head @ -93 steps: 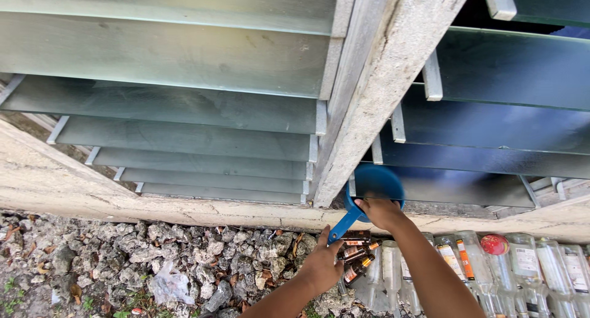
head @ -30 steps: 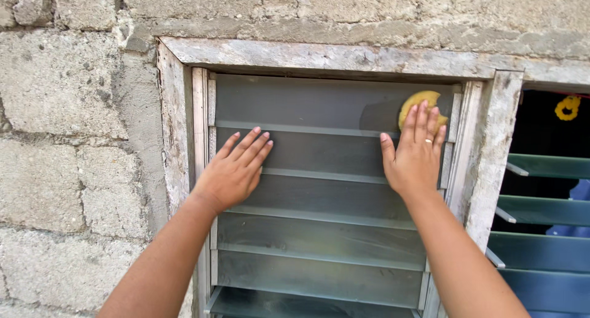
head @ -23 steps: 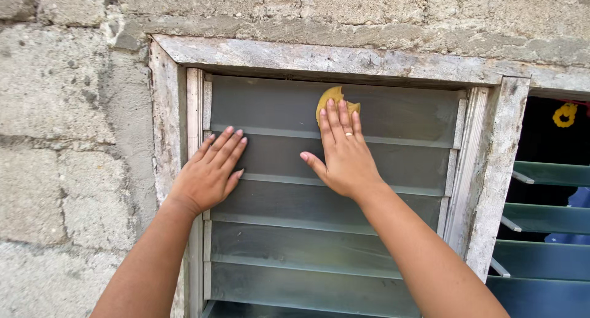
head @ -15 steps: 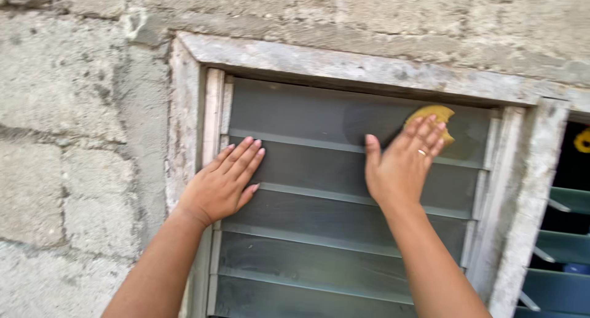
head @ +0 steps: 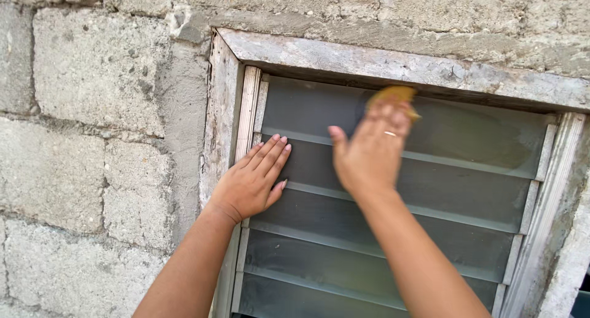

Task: The person closes the louvered window slats by hand, dips a sponge into a bucket of water, and wipes the glass window panes with the sponge.

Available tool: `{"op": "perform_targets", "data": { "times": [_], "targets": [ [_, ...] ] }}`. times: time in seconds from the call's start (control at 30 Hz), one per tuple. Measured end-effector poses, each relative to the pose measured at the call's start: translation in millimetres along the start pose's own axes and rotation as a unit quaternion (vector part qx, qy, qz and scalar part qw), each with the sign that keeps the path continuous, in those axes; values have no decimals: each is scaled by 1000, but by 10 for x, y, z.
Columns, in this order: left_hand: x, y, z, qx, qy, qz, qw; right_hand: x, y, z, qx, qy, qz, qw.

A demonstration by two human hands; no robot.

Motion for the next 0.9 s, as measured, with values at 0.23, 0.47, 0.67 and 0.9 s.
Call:
{"op": "perform_targets", "data": {
  "times": [0.23, 0.47, 0.67, 0.9],
  "targets": [
    [13, -71, -11, 14, 4, 5, 1000, 801, -383, 175, 41, 115, 8, 993],
    [56, 31, -27, -36, 28, 6, 999, 634, -117, -76, 67, 259, 78, 960],
    [136, 18, -99, -70, 60, -42, 995, 1049, -306, 160, 76, 353, 78, 929],
    [150, 82, -162, -120, 59, -36, 990, 1252, -389, -82, 67, 364, 102, 923]
  ]
}}
Point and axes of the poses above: each hand's wrist, its own z-axis towards the middle knuckle, its own y-axis out of the back of the hand, x = y × z, the point moved 8 cm from there along z, towards the middle knuckle, and after that the axes turned 8 degrees about z, right-handed, at the moved point
